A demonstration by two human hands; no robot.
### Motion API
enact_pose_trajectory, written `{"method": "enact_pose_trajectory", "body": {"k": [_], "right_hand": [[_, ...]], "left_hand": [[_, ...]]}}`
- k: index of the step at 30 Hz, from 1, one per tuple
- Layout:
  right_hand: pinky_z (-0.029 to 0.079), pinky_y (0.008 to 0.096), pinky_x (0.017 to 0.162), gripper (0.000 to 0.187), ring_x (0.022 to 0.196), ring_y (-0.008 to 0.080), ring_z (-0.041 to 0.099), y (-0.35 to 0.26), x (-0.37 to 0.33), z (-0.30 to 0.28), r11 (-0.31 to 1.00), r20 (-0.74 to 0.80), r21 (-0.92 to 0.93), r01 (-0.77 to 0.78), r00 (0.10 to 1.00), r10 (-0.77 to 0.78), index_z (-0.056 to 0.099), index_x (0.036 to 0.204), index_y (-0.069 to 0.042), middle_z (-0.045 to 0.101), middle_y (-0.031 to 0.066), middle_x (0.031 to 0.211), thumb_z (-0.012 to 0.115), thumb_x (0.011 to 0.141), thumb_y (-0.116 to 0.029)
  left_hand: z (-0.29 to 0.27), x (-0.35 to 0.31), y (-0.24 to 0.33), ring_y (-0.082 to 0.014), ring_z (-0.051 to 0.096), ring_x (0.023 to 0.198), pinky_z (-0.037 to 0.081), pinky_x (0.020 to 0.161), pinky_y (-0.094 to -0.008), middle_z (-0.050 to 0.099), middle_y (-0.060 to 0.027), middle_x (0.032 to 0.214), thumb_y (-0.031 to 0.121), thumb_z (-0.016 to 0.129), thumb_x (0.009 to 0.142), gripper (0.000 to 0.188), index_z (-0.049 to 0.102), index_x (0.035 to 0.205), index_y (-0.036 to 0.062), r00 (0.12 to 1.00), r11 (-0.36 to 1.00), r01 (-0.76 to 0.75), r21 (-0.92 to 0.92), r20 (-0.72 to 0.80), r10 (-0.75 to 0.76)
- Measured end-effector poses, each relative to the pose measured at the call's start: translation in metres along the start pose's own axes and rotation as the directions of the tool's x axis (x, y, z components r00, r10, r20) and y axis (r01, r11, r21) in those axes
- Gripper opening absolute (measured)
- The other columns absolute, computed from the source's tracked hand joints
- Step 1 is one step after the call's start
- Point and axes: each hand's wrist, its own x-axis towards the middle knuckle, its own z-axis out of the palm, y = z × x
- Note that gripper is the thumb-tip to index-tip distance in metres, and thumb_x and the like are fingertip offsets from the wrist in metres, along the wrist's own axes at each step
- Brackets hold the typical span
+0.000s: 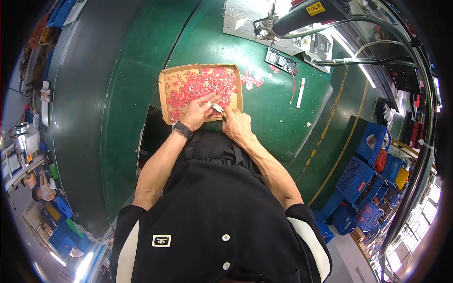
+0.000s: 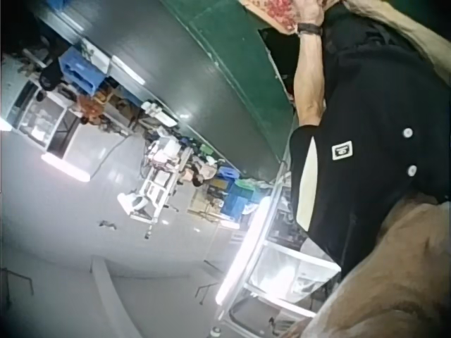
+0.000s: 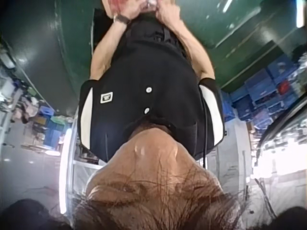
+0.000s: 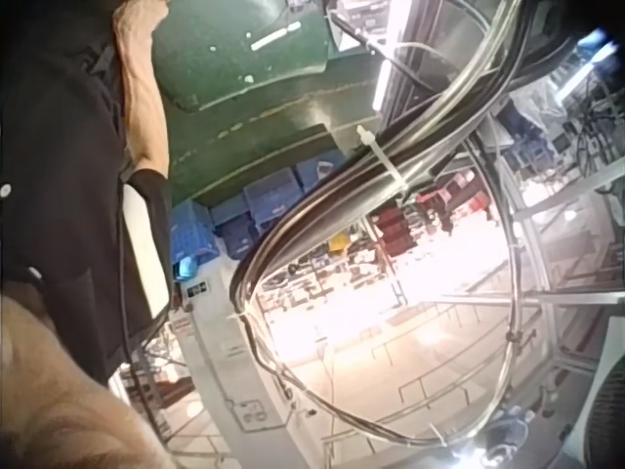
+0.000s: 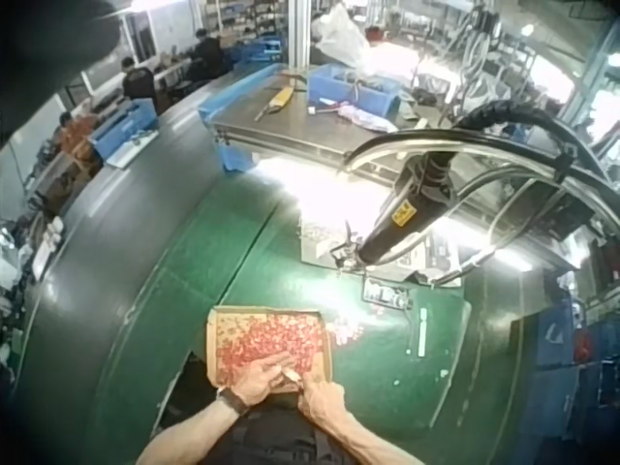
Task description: Sorting small pink parts on a wooden board.
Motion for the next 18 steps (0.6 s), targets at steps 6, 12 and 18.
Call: {"method": "enact_pose_trajectory", "body": {"k": [6, 12, 18], "right_hand": [[0.053, 0.0524, 0.077, 0.038, 0.088, 0.0447, 0.067, 0.022, 0.001, 0.001, 0.999, -0.03, -0.022, -0.026, 0.999, 0.026, 0.059, 0.108, -0.002, 0.066, 0.0277, 0.091, 0.071, 0.085, -0.03], [0.052, 0.0533, 0.083, 0.042, 0.095, 0.0465, 0.065, 0.021, -0.005, -0.012, 0.982, 0.236, 0.082, -0.172, 0.96, 0.149, 0.059, 0.105, 0.002, 0.067, 0.0295, 0.095, 0.068, 0.088, -0.036], [0.05, 0.0536, 0.085, 0.042, 0.097, 0.0475, 0.065, 0.02, -0.009, -0.017, 0.972, 0.273, 0.133, -0.193, 0.95, 0.151, 0.059, 0.106, 0.001, 0.067, 0.0308, 0.096, 0.068, 0.088, -0.035]], "left_hand": [[-0.012, 0.002, 0.011, -0.0392, 0.051, 0.132, 0.045, 0.111, -0.0517, 0.049, -0.0248, 0.143, 0.009, 0.05, 0.103, 0.044, 0.04, 0.143, -0.007, 0.977, 0.944, -0.041, -0.328, -0.21, -0.031], [-0.029, -0.008, 0.013, -0.0444, 0.047, 0.133, 0.039, 0.114, -0.0565, 0.053, -0.0269, 0.136, 0.041, 0.031, 0.109, 0.057, 0.05, 0.131, -0.0079, 0.978, 0.827, -0.006, -0.562, -0.175, -0.112], [-0.042, 0.0, 0.006, -0.039, 0.055, 0.125, 0.044, 0.11, -0.0528, 0.059, -0.0247, 0.125, 0.038, 0.031, 0.109, 0.053, 0.051, 0.129, -0.0068, 0.993, 0.821, 0.044, -0.569, -0.065, -0.099]]}}
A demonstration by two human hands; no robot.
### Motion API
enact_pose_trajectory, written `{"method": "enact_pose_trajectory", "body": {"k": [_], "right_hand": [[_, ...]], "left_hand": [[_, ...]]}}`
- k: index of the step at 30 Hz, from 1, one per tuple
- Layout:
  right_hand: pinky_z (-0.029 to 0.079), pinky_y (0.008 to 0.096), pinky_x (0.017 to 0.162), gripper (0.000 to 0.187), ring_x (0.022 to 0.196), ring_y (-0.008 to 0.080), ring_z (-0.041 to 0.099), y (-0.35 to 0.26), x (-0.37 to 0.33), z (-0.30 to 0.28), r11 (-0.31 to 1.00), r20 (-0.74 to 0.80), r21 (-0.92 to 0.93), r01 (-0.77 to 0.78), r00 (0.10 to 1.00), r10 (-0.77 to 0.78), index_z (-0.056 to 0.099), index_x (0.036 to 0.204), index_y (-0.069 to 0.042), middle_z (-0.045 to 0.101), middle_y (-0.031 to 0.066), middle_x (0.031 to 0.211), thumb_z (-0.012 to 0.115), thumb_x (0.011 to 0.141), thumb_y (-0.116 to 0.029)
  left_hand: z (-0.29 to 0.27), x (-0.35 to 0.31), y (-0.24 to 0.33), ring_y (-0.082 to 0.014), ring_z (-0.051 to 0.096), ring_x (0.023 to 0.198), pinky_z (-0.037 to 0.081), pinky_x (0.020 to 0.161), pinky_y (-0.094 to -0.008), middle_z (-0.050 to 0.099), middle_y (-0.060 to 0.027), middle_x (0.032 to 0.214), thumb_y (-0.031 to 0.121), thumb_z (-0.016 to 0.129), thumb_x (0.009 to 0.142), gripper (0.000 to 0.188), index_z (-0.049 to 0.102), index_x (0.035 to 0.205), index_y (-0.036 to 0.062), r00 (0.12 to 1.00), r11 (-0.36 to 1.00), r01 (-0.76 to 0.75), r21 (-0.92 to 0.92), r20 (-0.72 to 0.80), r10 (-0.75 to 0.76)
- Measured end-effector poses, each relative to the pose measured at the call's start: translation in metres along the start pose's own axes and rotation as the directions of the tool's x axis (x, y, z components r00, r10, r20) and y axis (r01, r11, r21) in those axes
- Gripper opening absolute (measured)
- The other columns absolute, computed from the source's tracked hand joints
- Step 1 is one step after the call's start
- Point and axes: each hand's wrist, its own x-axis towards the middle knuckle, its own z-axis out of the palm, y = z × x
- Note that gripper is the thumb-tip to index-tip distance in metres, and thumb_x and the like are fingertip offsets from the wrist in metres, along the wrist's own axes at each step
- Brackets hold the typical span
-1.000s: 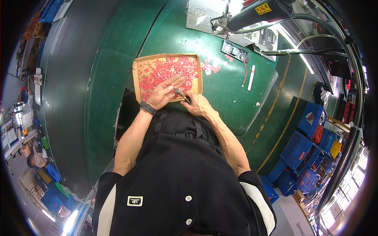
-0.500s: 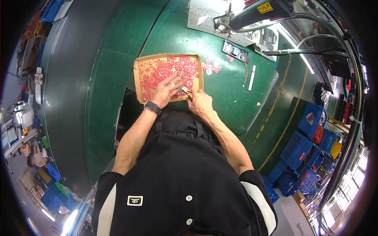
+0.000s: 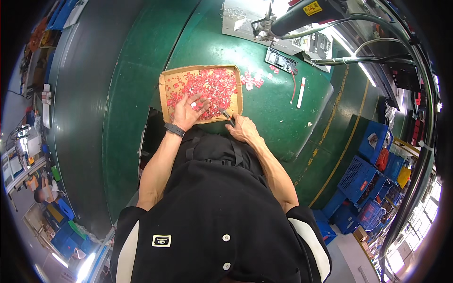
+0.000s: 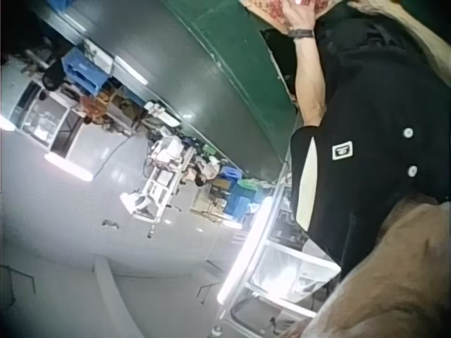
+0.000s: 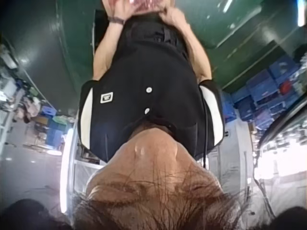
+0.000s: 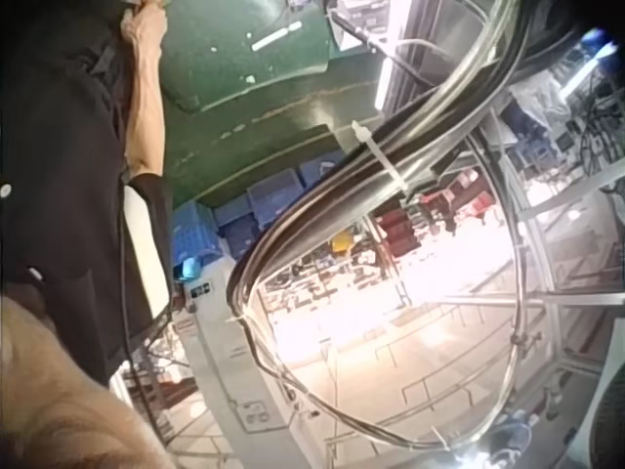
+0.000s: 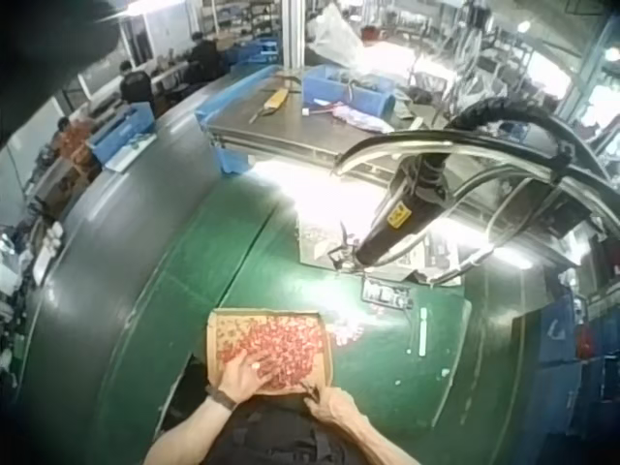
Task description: Sorting small pink parts on a wooden board.
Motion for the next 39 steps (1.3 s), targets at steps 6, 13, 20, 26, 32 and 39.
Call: {"method": "enact_pose_trajectory", "body": {"k": [6, 13, 20, 26, 32, 39], "right_hand": [[0.05, 0.0532, 0.086, 0.042, 0.098, 0.0474, 0.065, 0.008, -0.005, -0.003, 0.998, -0.013, 0.044, -0.037, 0.999, 0.038, 0.06, 0.107, 0.001, 0.067, 0.0311, 0.098, 0.067, 0.088, -0.036], [0.051, 0.0526, 0.087, 0.044, 0.099, 0.0471, 0.065, 0.015, -0.017, -0.002, 0.995, 0.0, 0.095, -0.03, 1.0, 0.03, 0.061, 0.112, 0.0, 0.068, 0.031, 0.098, 0.067, 0.088, -0.035], [0.051, 0.0521, 0.088, 0.041, 0.1, 0.0468, 0.065, 0.019, -0.024, 0.009, 0.993, 0.026, 0.121, 0.003, 1.0, -0.006, 0.06, 0.113, 0.0, 0.068, 0.0304, 0.098, 0.066, 0.088, -0.033], [0.05, 0.0516, 0.088, 0.041, 0.1, 0.046, 0.065, 0.016, -0.025, 0.009, 0.989, 0.034, 0.146, 0.009, 0.999, -0.015, 0.06, 0.114, 0.0, 0.068, 0.0307, 0.098, 0.065, 0.089, -0.032], [0.05, 0.0525, 0.088, 0.043, 0.1, 0.0479, 0.064, 0.015, -0.016, 0.009, 0.98, 0.026, 0.199, 0.027, 0.999, -0.032, 0.06, 0.113, 0.001, 0.068, 0.0314, 0.098, 0.065, 0.089, -0.034], [0.05, 0.0506, 0.094, 0.057, 0.11, 0.046, 0.063, 0.017, -0.003, 0.006, 0.998, 0.17, 0.038, -0.058, 0.984, 0.05, 0.055, 0.128, 0.001, 0.066, 0.033, 0.111, 0.065, 0.088, -0.04]], "left_hand": [[0.011, 0.024, -0.007, -0.0318, 0.063, 0.109, 0.053, 0.1, -0.0446, 0.064, -0.0176, 0.113, 0.031, 0.036, 0.109, 0.043, 0.053, 0.126, -0.0054, 0.987, 0.973, 0.072, 0.222, -0.156, -0.037], [0.085, 0.072, -0.037, -0.0256, 0.065, 0.103, 0.053, 0.098, -0.0406, 0.064, -0.015, 0.11, 0.027, 0.045, 0.107, 0.035, 0.058, 0.119, -0.0034, 0.998, 0.885, 0.006, 0.465, 0.054, -0.035], [0.145, 0.101, -0.06, -0.0281, 0.041, 0.137, 0.023, 0.121, -0.0434, 0.042, -0.0204, 0.148, 0.038, 0.054, 0.103, 0.058, 0.038, 0.143, -0.0011, 0.976, 0.891, 0.082, 0.446, 0.145, -0.162], [0.105, 0.094, -0.037, -0.0211, 0.06, 0.114, 0.047, 0.102, -0.0363, 0.063, -0.0145, 0.124, 0.031, 0.06, 0.101, 0.041, 0.057, 0.127, -0.0001, 0.969, 0.679, -0.18, 0.711, 0.011, 0.245], [0.031, 0.053, 0.005, -0.0212, 0.069, 0.087, 0.054, 0.08, -0.0335, 0.072, -0.0116, 0.099, 0.019, 0.067, 0.093, 0.024, 0.069, 0.108, -0.0001, 0.798, 0.023, -0.191, 0.981, 0.142, 0.586], [-0.044, -0.012, 0.018, -0.0283, 0.065, 0.075, 0.052, 0.073, -0.0391, 0.062, -0.0128, 0.088, 0.006, 0.074, 0.078, 0.022, 0.066, 0.098, 0.0026, 0.746, -0.323, 0.006, 0.946, 0.212, 0.632]]}}
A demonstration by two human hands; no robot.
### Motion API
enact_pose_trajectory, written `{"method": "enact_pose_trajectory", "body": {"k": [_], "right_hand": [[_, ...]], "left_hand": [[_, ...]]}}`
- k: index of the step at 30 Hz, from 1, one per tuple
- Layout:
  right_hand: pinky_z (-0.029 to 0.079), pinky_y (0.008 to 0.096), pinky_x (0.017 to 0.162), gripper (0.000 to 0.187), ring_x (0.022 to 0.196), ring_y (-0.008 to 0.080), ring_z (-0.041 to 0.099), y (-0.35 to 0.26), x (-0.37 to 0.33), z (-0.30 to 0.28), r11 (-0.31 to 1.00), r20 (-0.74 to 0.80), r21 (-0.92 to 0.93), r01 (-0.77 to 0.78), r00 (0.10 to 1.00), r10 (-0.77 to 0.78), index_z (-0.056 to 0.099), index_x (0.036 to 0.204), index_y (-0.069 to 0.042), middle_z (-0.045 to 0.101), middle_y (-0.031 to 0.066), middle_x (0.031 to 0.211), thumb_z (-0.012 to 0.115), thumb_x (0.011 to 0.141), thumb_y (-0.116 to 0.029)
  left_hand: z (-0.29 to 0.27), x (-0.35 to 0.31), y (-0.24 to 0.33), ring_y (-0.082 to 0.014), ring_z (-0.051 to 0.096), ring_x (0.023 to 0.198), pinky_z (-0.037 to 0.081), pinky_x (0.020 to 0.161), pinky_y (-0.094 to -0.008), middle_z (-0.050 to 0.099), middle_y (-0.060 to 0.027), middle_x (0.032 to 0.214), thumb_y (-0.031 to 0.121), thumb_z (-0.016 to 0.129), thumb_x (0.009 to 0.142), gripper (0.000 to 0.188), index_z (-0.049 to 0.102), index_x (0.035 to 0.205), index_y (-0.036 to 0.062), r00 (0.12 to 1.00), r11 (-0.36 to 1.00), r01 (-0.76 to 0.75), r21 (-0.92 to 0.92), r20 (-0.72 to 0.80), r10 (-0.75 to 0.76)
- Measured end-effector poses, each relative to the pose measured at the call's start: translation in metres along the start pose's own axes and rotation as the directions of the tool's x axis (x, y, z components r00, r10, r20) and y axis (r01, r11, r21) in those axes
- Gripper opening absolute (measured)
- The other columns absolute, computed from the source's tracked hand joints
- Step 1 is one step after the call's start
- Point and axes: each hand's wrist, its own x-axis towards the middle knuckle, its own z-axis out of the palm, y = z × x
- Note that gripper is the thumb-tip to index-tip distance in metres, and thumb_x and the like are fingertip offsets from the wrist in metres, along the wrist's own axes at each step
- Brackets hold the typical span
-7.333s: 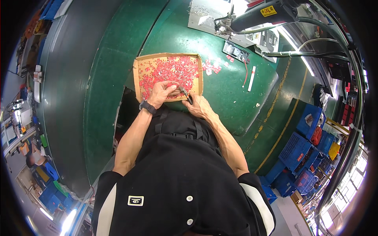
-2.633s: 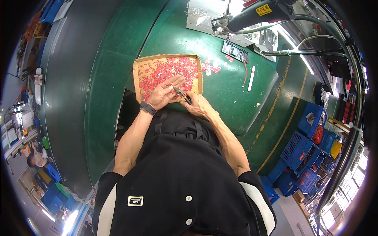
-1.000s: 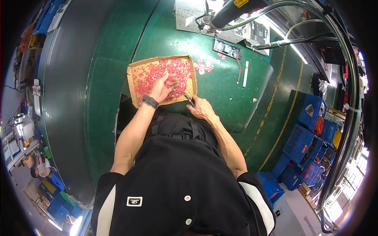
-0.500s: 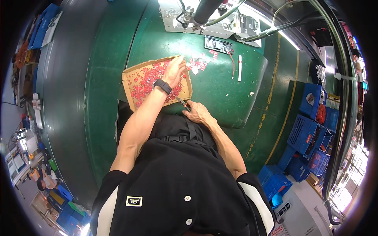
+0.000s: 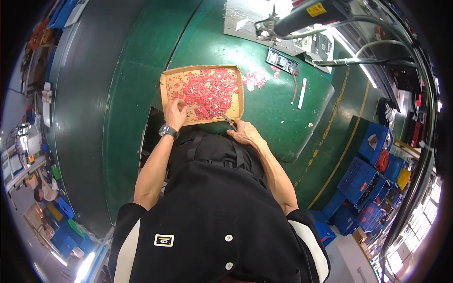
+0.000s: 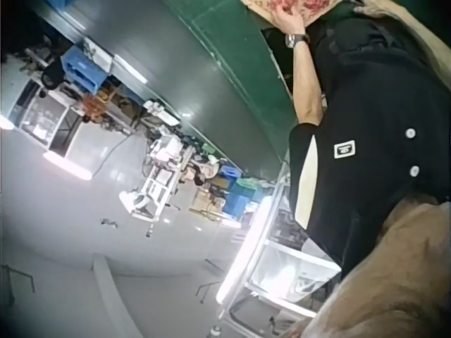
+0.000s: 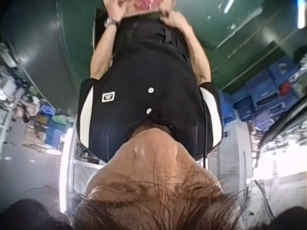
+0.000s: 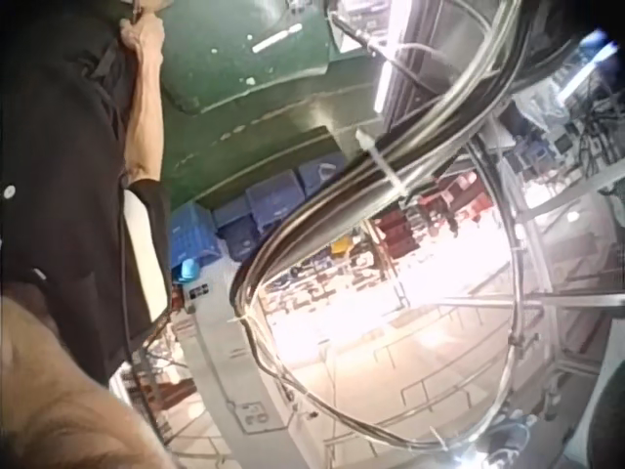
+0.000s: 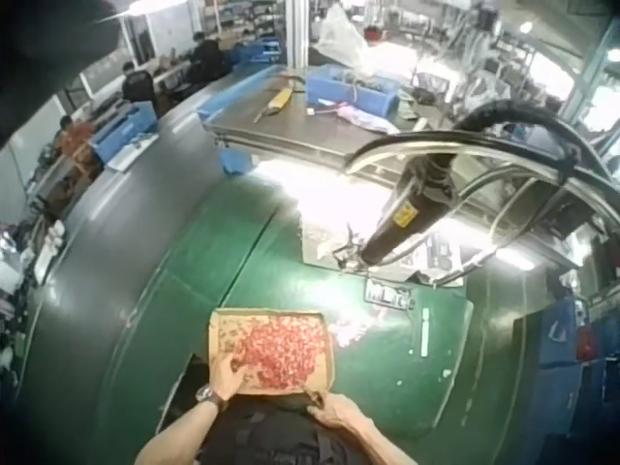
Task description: Sorting small pink parts on a wooden board.
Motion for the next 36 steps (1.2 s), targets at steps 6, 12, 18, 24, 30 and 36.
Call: {"method": "enact_pose_trajectory", "body": {"k": [6, 12, 18, 24, 30, 36], "right_hand": [[0.05, 0.0503, 0.094, 0.057, 0.11, 0.0454, 0.063, -0.01, 0.006, -0.001, 0.993, 0.074, -0.114, -0.019, 0.997, 0.028, 0.056, 0.128, -0.002, 0.066, 0.0324, 0.111, 0.065, 0.089, -0.041], [0.051, 0.0516, 0.089, 0.054, 0.104, 0.0473, 0.064, -0.027, 0.001, -0.008, 0.993, 0.051, -0.113, 0.026, 0.999, -0.02, 0.057, 0.122, 0.001, 0.066, 0.0333, 0.105, 0.066, 0.09, -0.04], [0.051, 0.0502, 0.092, 0.052, 0.107, 0.0446, 0.064, -0.019, 0.001, 0.0, 0.996, 0.034, -0.086, 0.0, 0.999, 0.003, 0.059, 0.125, -0.004, 0.067, 0.0304, 0.107, 0.065, 0.088, -0.041], [0.049, 0.0509, 0.094, 0.053, 0.111, 0.0462, 0.061, -0.006, 0.006, 0.01, 0.998, 0.029, -0.053, 0.042, 0.999, -0.04, 0.054, 0.129, -0.003, 0.065, 0.0299, 0.117, 0.065, 0.09, -0.037], [0.049, 0.0513, 0.093, 0.053, 0.109, 0.0479, 0.061, -0.007, 0.006, 0.009, 0.997, -0.01, 0.006, 0.079, 0.997, -0.079, 0.053, 0.13, -0.002, 0.064, 0.0305, 0.116, 0.065, 0.09, -0.035], [0.049, 0.0514, 0.09, 0.051, 0.106, 0.0484, 0.062, -0.008, 0.006, 0.009, 0.993, -0.021, 0.022, 0.117, 0.993, -0.117, 0.055, 0.126, 0.0, 0.065, 0.0324, 0.11, 0.065, 0.089, -0.035]], "left_hand": [[0.006, -0.026, 0.016, -0.0329, 0.063, 0.085, 0.052, 0.076, -0.042, 0.061, -0.016, 0.091, 0.01, 0.079, 0.074, 0.031, 0.064, 0.1, 0.0019, 0.99, 0.998, -0.067, 0.005, 0.121, 0.066], [0.018, -0.018, 0.027, -0.0335, 0.063, 0.08, 0.052, 0.072, -0.0427, 0.06, -0.0156, 0.09, 0.006, 0.08, 0.074, 0.035, 0.058, 0.101, 0.0024, 0.987, 0.979, -0.146, 0.145, 0.093, 0.133], [0.023, -0.014, 0.031, -0.0394, 0.064, 0.082, 0.052, 0.07, -0.0495, 0.06, -0.015, 0.089, 0.017, 0.07, 0.086, 0.018, 0.061, 0.097, 0.0051, 0.89, 0.861, -0.452, 0.231, 0.181, 0.419], [0.023, -0.002, 0.027, -0.0306, 0.068, 0.075, 0.055, 0.065, -0.039, 0.07, -0.0151, 0.088, 0.011, 0.062, 0.092, 0.017, 0.066, 0.104, -0.0005, 0.941, 0.944, -0.327, 0.046, 0.109, 0.32], [0.011, 0.002, 0.036, -0.0145, 0.068, 0.073, 0.055, 0.061, -0.0275, 0.073, -0.0126, 0.098, 0.014, 0.061, 0.098, 0.027, 0.063, 0.114, -0.0084, 0.867, 0.729, 0.415, -0.545, 0.48, -0.135], [0.007, -0.004, 0.039, -0.0162, 0.069, 0.074, 0.056, 0.063, -0.0281, 0.073, -0.0138, 0.098, 0.015, 0.06, 0.099, 0.028, 0.062, 0.116, -0.0077, 0.842, 0.634, 0.489, -0.599, 0.514, -0.164]]}}
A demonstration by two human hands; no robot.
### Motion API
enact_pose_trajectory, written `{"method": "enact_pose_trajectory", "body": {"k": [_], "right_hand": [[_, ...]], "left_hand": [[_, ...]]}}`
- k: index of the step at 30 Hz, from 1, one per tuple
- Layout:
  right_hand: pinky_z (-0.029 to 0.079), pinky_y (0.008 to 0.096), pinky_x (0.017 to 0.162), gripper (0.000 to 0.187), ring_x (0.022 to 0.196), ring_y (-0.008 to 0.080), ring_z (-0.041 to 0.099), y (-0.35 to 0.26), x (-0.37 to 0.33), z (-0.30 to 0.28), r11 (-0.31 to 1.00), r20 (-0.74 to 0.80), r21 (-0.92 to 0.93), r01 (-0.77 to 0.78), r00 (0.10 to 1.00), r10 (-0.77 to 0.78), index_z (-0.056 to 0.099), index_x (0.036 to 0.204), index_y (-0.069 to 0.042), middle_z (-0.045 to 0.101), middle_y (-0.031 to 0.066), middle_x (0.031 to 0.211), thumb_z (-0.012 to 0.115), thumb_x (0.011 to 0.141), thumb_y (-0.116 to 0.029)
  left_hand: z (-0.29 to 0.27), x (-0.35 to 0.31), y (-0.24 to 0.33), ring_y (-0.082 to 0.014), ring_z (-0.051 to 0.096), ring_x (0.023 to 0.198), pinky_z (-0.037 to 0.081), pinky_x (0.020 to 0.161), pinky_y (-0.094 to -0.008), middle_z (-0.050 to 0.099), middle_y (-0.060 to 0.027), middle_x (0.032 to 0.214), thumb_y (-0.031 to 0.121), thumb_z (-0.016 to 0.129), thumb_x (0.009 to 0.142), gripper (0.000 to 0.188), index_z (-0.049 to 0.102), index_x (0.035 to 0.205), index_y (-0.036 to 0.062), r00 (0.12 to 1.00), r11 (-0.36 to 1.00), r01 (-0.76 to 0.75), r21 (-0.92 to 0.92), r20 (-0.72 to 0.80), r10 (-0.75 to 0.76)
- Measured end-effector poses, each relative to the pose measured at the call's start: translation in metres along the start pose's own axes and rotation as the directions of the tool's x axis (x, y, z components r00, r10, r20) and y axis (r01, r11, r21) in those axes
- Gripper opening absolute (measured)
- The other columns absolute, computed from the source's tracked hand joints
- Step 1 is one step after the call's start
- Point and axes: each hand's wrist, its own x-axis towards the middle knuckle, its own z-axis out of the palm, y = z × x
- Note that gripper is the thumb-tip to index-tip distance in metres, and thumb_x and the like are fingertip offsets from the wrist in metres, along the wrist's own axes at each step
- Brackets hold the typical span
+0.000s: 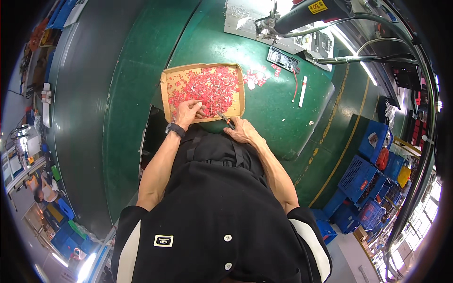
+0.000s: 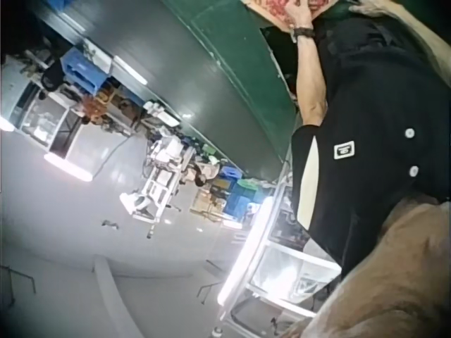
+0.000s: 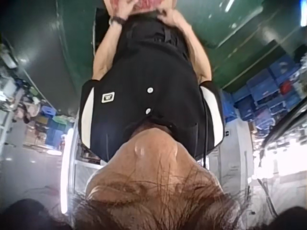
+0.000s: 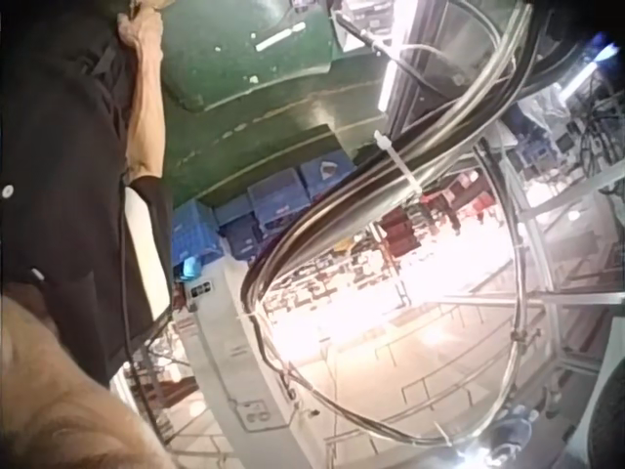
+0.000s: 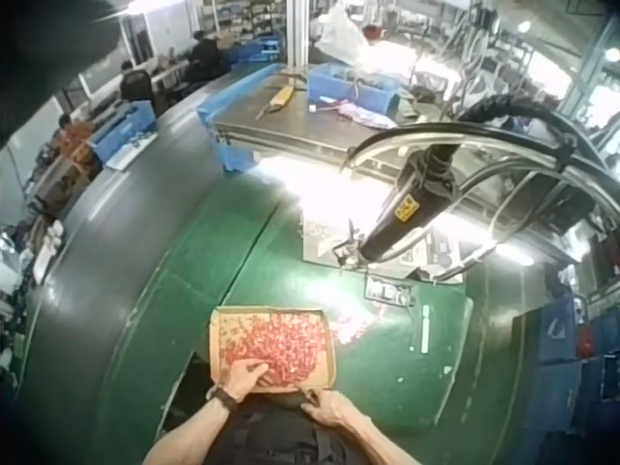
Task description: Sorting small pink parts on a wooden board.
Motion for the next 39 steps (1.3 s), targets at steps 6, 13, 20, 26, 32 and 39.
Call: {"method": "enact_pose_trajectory", "body": {"k": [6, 13, 20, 26, 32, 39], "right_hand": [[0.05, 0.0519, 0.086, 0.047, 0.1, 0.0485, 0.063, -0.012, -0.005, -0.011, 1.0, -0.002, 0.006, -0.015, 1.0, 0.015, 0.058, 0.116, 0.002, 0.066, 0.0332, 0.101, 0.066, 0.089, -0.037], [0.05, 0.0514, 0.091, 0.05, 0.106, 0.0453, 0.064, 0.002, -0.004, 0.003, 0.999, -0.012, -0.03, -0.017, 1.0, 0.017, 0.058, 0.12, -0.001, 0.067, 0.031, 0.105, 0.066, 0.09, -0.039], [0.05, 0.0508, 0.087, 0.047, 0.101, 0.0466, 0.064, 0.001, -0.018, 0.004, 1.0, -0.023, -0.002, -0.025, 0.999, 0.025, 0.059, 0.116, 0.0, 0.067, 0.0309, 0.101, 0.066, 0.089, -0.038], [0.049, 0.0519, 0.084, 0.046, 0.097, 0.0469, 0.064, 0.011, -0.02, 0.003, 0.999, -0.014, 0.013, -0.047, 0.999, 0.047, 0.059, 0.113, 0.0, 0.067, 0.0297, 0.096, 0.065, 0.089, -0.038], [0.049, 0.0512, 0.086, 0.046, 0.101, 0.0462, 0.064, 0.005, -0.013, 0.002, 0.999, 0.041, -0.021, -0.028, 0.999, 0.029, 0.059, 0.114, 0.0, 0.067, 0.0298, 0.099, 0.065, 0.089, -0.038], [0.05, 0.0509, 0.09, 0.049, 0.104, 0.045, 0.065, -0.006, -0.003, -0.002, 0.996, 0.074, -0.093, 0.006, 0.997, 0.001, 0.059, 0.123, -0.003, 0.068, 0.0297, 0.101, 0.065, 0.09, -0.039]], "left_hand": [[0.008, 0.003, -0.004, -0.0157, 0.068, 0.07, 0.056, 0.062, -0.0283, 0.073, -0.0114, 0.092, 0.017, 0.06, 0.099, 0.028, 0.065, 0.113, -0.0065, 0.999, 0.992, -0.026, 0.126, -0.022, 0.029], [0.088, 0.029, 0.054, -0.0108, 0.066, 0.066, 0.054, 0.063, -0.0263, 0.073, -0.0073, 0.086, 0.017, 0.06, 0.098, 0.027, 0.071, 0.113, -0.0021, 0.926, 0.829, -0.375, 0.415, 0.214, 0.312], [0.106, 0.047, 0.054, -0.0224, 0.073, 0.082, 0.058, 0.075, -0.0337, 0.075, -0.014, 0.096, 0.014, 0.063, 0.093, 0.026, 0.071, 0.114, 0.0009, 0.909, 0.792, -0.382, 0.477, 0.041, 0.414], [0.016, 0.033, 0.011, -0.0281, 0.069, 0.08, 0.056, 0.077, -0.0389, 0.069, -0.0144, 0.09, 0.008, 0.071, 0.085, 0.011, 0.068, 0.094, 0.0022, 0.892, 0.719, -0.27, 0.641, -0.115, 0.437], [0.002, 0.008, -0.015, -0.0262, 0.066, 0.076, 0.054, 0.074, -0.0368, 0.062, -0.0141, 0.087, 0.009, 0.079, 0.079, 0.032, 0.065, 0.107, 0.0012, 0.81, 0.522, -0.454, 0.722, 0.09, 0.58], [0.023, 0.006, 0.001, -0.0344, 0.06, 0.097, 0.054, 0.08, -0.0436, 0.048, -0.0161, 0.116, 0.004, 0.078, 0.077, 0.058, 0.062, 0.131, 0.0146, 0.831, 0.503, -0.373, 0.78, 0.04, 0.555]]}}
